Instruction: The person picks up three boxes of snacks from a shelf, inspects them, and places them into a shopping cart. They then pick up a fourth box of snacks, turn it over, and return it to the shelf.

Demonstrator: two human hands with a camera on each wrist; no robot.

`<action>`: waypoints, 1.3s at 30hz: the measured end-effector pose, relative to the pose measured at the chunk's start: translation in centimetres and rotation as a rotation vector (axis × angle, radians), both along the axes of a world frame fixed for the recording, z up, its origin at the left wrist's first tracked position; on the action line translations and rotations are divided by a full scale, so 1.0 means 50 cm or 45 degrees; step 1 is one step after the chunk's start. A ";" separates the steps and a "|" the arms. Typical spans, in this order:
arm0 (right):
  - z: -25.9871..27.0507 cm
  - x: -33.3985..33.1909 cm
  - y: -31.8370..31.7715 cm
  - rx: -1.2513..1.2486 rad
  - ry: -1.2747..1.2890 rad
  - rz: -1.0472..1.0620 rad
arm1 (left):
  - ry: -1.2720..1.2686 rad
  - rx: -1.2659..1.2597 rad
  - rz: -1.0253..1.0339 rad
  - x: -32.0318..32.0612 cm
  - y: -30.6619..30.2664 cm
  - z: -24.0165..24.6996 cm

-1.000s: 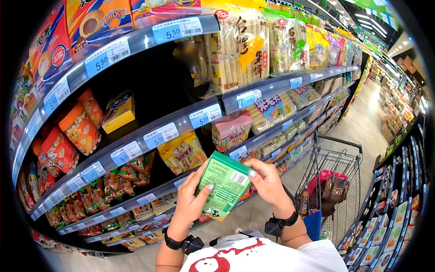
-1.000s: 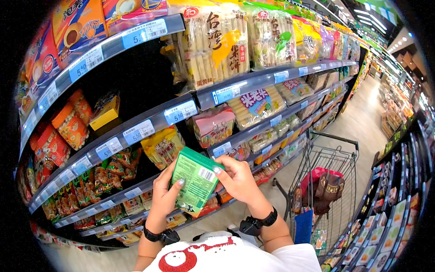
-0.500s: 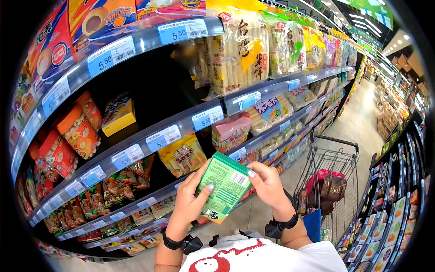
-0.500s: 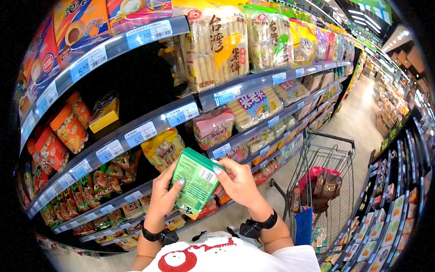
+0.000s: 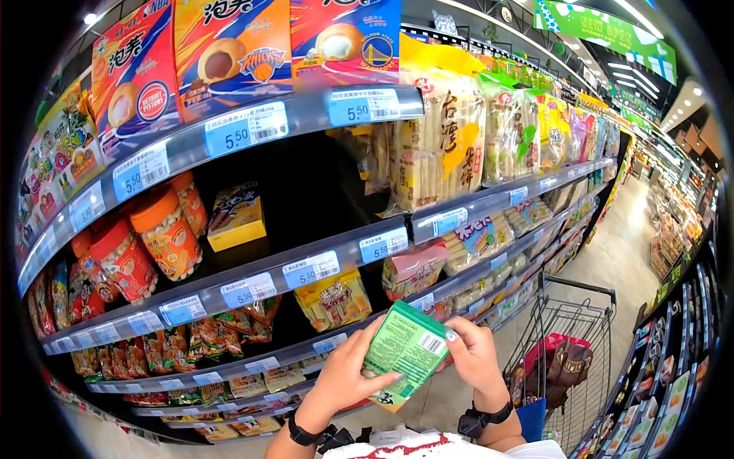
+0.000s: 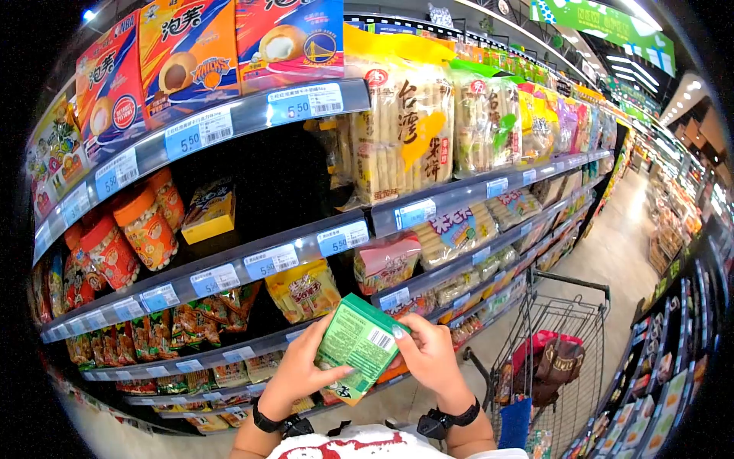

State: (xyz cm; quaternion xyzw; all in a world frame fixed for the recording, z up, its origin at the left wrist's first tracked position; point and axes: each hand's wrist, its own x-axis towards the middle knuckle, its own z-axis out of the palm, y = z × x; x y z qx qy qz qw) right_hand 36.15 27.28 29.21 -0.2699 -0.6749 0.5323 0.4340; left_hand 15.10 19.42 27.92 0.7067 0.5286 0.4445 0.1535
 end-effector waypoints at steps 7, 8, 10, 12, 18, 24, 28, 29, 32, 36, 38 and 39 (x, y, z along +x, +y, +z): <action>0.011 0.013 0.009 0.142 -0.033 0.003 | 0.114 0.102 -0.027 -0.011 0.002 -0.003; 0.012 0.015 0.010 0.146 -0.037 0.010 | 0.099 0.111 -0.047 -0.012 0.001 -0.003; 0.007 0.022 0.020 0.311 -0.098 -0.043 | 0.069 0.129 -0.081 -0.016 -0.001 -0.002; 0.008 0.023 0.028 0.405 -0.096 -0.043 | 0.094 0.165 -0.112 -0.018 -0.004 0.008; 0.040 0.032 0.046 0.657 0.090 0.107 | 0.306 0.501 -0.076 -0.032 -0.006 0.062; 0.116 0.012 0.035 1.258 0.017 -0.042 | 0.653 0.802 0.385 -0.036 -0.039 0.150; 0.132 -0.021 0.042 1.536 0.062 -0.135 | 0.720 0.832 0.581 -0.026 -0.075 0.173; 0.137 -0.034 0.045 1.594 0.079 -0.165 | 0.704 0.825 0.599 -0.029 -0.076 0.176; 0.150 -0.068 0.074 1.752 0.067 -0.192 | 0.772 0.773 0.698 -0.056 -0.060 0.184; 0.162 -0.137 0.134 1.766 0.050 -0.147 | 0.720 0.689 0.792 -0.087 -0.022 0.189; 0.172 -0.167 0.148 1.758 0.009 -0.143 | 0.666 0.698 0.841 -0.105 -0.002 0.187; 0.176 -0.182 0.155 1.764 -0.001 -0.147 | 0.714 0.687 0.884 -0.115 0.003 0.189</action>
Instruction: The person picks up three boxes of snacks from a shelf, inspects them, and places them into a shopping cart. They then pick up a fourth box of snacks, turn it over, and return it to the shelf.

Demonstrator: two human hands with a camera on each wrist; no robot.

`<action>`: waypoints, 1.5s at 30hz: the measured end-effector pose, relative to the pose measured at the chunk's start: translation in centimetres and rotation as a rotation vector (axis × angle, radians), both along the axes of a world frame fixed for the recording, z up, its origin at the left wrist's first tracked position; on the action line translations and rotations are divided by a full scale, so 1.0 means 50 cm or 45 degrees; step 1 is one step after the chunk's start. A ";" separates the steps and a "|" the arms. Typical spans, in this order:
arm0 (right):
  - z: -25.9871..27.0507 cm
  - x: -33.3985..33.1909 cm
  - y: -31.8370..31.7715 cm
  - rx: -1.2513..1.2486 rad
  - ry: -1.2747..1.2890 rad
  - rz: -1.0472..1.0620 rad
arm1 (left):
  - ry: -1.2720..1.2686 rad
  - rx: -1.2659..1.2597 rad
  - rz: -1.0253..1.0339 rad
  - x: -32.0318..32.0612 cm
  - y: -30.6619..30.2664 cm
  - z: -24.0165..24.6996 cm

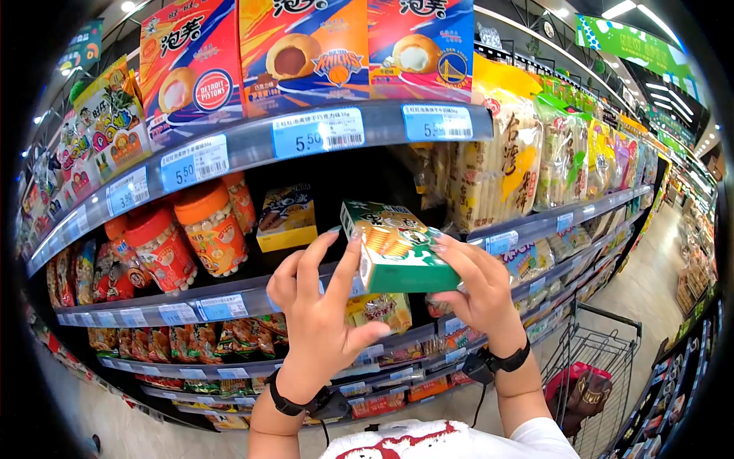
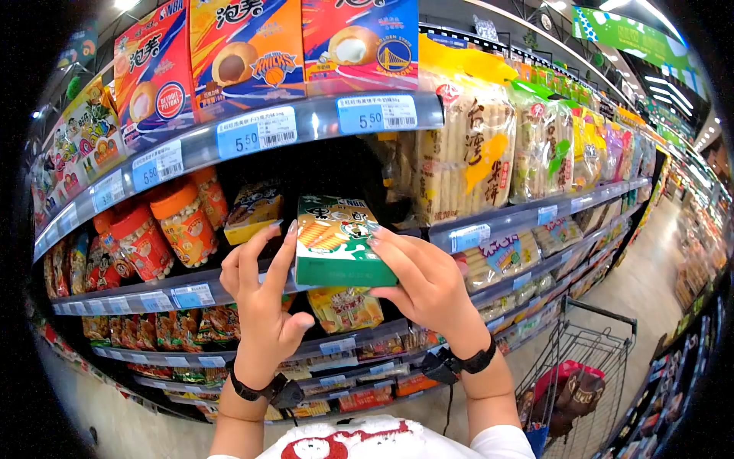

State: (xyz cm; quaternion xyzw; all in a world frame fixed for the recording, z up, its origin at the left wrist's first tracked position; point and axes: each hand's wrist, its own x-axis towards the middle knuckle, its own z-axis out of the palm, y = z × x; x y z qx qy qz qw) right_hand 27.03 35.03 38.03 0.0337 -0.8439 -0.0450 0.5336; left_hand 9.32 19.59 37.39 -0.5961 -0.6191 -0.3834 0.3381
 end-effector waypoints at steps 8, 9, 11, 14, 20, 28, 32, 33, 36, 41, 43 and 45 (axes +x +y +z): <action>0.032 -0.090 0.057 -0.063 -0.168 -0.070 | 0.026 -0.001 0.266 -0.058 0.065 0.024; 0.032 -0.099 0.063 -0.074 -0.194 -0.088 | 0.023 -0.013 0.283 -0.064 0.073 0.022; 0.029 -0.116 0.076 -0.123 -0.251 -0.107 | 0.020 -0.034 0.317 -0.079 0.087 0.020; 0.026 -0.143 0.092 -0.202 -0.276 -0.099 | 0.009 -0.088 0.337 -0.092 0.100 0.031; 0.039 -0.168 0.095 -0.334 -0.361 -0.090 | 0.043 -0.146 0.434 -0.114 0.121 0.025; 0.035 -0.180 0.114 -0.590 -0.348 0.001 | 0.026 -0.261 0.486 -0.115 0.131 0.025; 0.035 -0.185 0.117 -0.663 -0.352 -0.023 | 0.003 -0.332 0.485 -0.118 0.133 0.028; 0.035 -0.187 0.118 -0.657 -0.361 -0.020 | 0.001 -0.362 0.498 -0.117 0.132 0.030; 0.033 -0.189 0.124 -0.650 -0.395 -0.016 | 0.017 -0.412 0.534 -0.117 0.132 0.030; 0.036 -0.191 0.129 -0.663 -0.456 -0.005 | 0.006 -0.429 0.509 -0.116 0.131 0.032; 0.039 -0.192 0.126 -0.675 -0.451 0.004 | -0.001 -0.428 0.505 -0.116 0.131 0.034; 0.038 -0.192 0.128 -0.663 -0.461 0.009 | -0.003 -0.425 0.501 -0.115 0.132 0.034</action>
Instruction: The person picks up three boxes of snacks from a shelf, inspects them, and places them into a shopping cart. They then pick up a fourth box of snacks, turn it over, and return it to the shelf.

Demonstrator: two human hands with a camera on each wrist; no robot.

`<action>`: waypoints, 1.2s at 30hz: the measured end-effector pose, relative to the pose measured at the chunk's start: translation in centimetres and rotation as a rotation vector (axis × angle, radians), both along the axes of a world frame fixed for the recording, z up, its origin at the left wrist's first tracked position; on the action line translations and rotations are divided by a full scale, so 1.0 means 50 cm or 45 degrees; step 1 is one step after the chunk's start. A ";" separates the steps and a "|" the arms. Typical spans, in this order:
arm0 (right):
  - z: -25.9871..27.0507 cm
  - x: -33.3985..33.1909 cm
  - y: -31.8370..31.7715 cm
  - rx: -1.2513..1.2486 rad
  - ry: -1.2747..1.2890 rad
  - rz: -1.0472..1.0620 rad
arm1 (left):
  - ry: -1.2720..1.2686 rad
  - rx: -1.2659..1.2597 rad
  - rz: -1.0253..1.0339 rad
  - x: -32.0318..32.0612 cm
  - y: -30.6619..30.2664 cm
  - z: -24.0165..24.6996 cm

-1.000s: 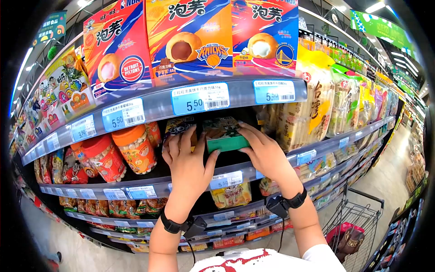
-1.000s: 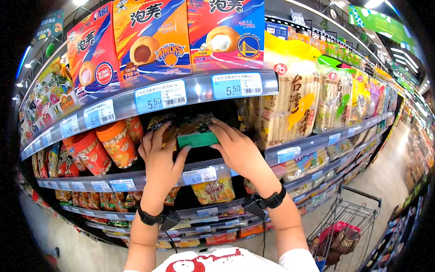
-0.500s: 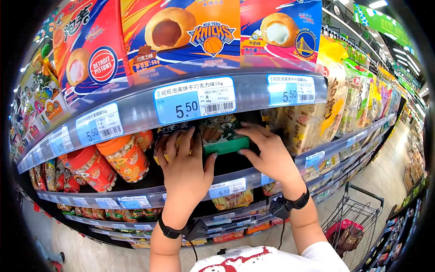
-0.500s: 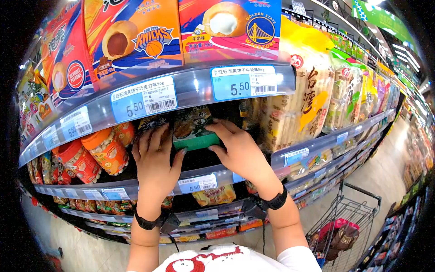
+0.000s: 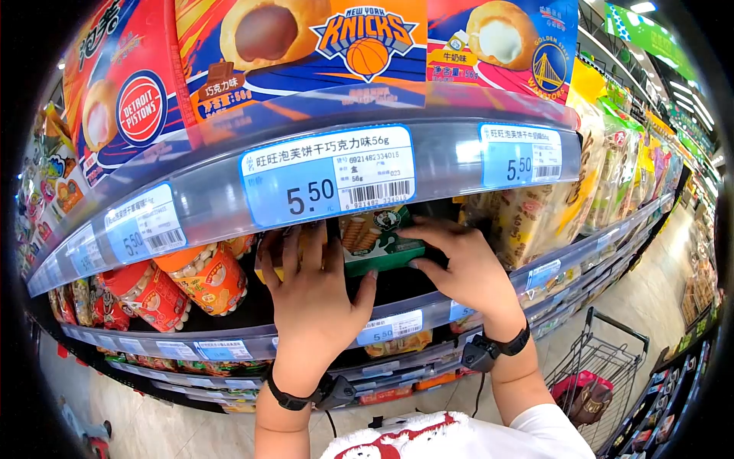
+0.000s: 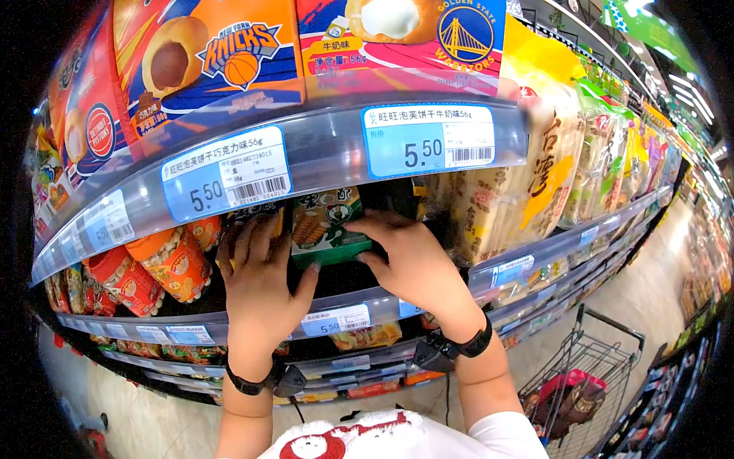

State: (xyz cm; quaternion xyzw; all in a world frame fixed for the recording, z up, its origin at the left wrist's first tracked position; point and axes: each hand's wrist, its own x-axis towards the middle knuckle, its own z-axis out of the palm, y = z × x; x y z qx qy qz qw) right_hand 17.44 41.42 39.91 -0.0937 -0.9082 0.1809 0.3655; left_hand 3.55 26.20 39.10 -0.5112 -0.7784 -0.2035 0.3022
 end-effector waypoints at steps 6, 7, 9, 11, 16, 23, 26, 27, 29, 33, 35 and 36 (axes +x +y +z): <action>-0.003 0.001 0.001 0.025 -0.033 -0.018 | -0.028 0.046 -0.050 -0.004 0.005 -0.002; -0.003 0.000 0.000 0.040 -0.030 -0.024 | -0.025 0.054 -0.053 -0.004 0.005 -0.003; -0.005 0.000 0.000 0.059 -0.025 -0.029 | -0.019 0.072 -0.062 -0.005 0.006 -0.004; -0.008 -0.001 0.002 0.065 -0.022 -0.029 | -0.033 0.069 -0.063 -0.003 0.005 -0.001; -0.002 0.001 -0.010 0.010 -0.105 -0.101 | -0.065 0.154 -0.096 0.003 0.004 0.003; -0.005 0.001 -0.008 0.068 -0.095 -0.079 | 0.043 0.153 -0.073 0.001 0.004 -0.002; 0.003 0.003 -0.014 0.019 -0.118 -0.069 | 0.059 0.170 -0.072 0.000 0.003 -0.005; 0.002 0.003 -0.013 0.046 -0.102 -0.064 | 0.065 0.179 -0.073 0.000 0.003 -0.007; -0.007 0.002 -0.006 0.100 -0.071 -0.054 | 0.061 0.207 -0.093 -0.006 0.007 -0.015; -0.016 0.000 -0.003 0.200 0.022 -0.060 | 0.084 0.214 -0.084 -0.008 0.006 -0.018; -0.021 0.000 -0.005 0.260 0.106 -0.103 | 0.087 0.225 -0.082 -0.011 0.006 -0.023; -0.019 0.001 -0.012 0.321 0.197 -0.131 | 0.088 0.231 -0.084 -0.012 0.006 -0.025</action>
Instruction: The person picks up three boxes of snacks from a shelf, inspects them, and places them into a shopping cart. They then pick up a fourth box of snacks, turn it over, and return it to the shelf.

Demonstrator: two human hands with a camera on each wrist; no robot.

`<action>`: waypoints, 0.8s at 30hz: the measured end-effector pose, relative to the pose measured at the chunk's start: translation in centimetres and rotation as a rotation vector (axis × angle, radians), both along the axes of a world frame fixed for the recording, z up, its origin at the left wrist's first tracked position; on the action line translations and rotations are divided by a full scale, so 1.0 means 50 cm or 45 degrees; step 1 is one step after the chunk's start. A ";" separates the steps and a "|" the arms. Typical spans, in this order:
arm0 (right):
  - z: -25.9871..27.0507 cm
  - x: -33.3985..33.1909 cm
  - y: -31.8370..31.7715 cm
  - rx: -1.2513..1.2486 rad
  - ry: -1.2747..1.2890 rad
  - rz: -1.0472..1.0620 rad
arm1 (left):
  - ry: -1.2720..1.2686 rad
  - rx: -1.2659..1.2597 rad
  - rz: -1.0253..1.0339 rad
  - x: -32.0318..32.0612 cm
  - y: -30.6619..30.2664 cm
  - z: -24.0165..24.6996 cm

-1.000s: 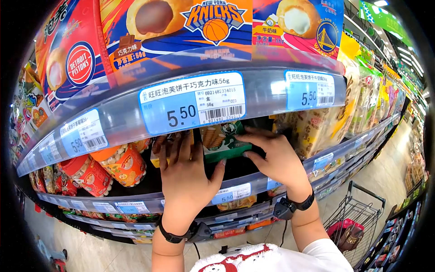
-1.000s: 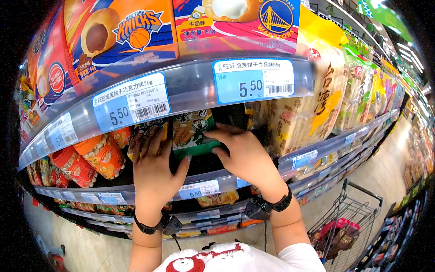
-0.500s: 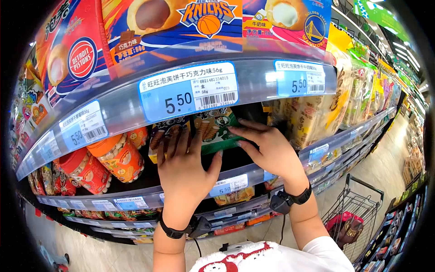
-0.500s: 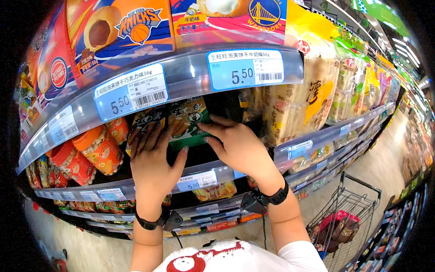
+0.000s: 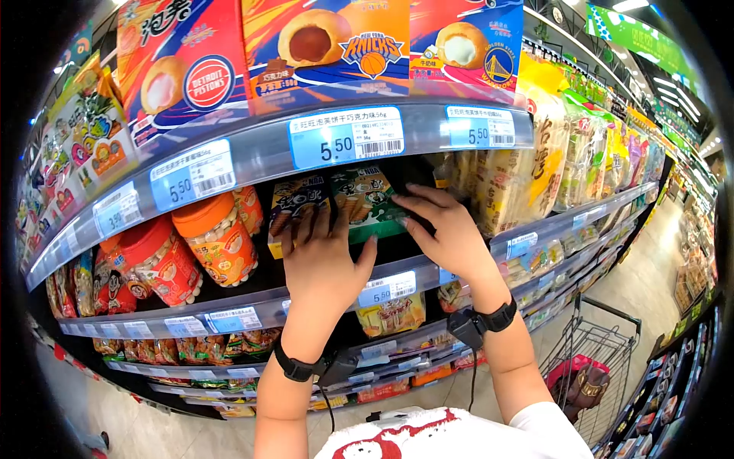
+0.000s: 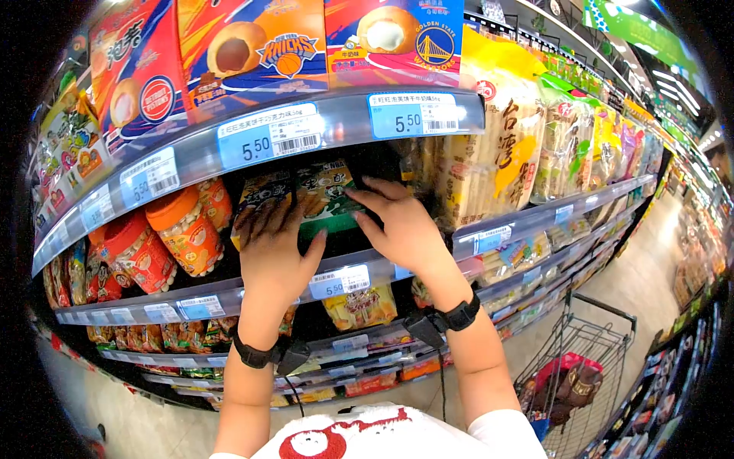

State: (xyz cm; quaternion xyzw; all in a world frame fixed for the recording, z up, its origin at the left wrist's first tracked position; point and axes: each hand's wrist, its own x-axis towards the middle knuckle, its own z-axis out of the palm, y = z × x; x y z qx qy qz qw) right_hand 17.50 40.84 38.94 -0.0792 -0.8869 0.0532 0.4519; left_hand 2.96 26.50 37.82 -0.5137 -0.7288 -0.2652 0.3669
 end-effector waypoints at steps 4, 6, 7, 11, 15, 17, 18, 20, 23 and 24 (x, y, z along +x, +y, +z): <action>0.015 0.026 -0.053 0.350 0.256 -0.086 | -0.050 -0.033 -0.017 -0.001 -0.002 -0.001; 0.047 0.070 -0.133 0.514 0.327 -0.073 | -0.074 -0.019 -0.006 0.003 -0.003 -0.003; 0.061 0.098 -0.177 0.587 0.342 -0.059 | -0.031 0.043 -0.028 0.006 -0.005 0.001; 0.063 0.222 -0.355 0.573 0.430 0.140 | -0.035 0.268 -0.516 0.045 -0.067 0.040; 0.071 0.241 -0.436 0.797 0.550 0.234 | -0.071 0.474 -1.348 0.127 -0.234 0.082; 0.077 0.250 -0.459 0.906 0.523 0.242 | 0.113 0.749 -1.820 0.144 -0.255 0.075; 0.068 0.249 -0.485 0.864 0.539 0.170 | 0.231 0.931 -2.120 0.143 -0.243 0.079; 0.051 0.247 -0.538 0.779 0.561 0.025 | 0.310 1.207 -2.452 0.147 -0.238 0.074; 0.026 0.246 -0.585 0.727 0.557 -0.093 | -0.123 1.125 -2.058 0.163 -0.316 0.029; 0.017 0.241 -0.606 0.688 0.568 -0.156 | -0.295 0.993 -2.068 0.169 -0.347 0.009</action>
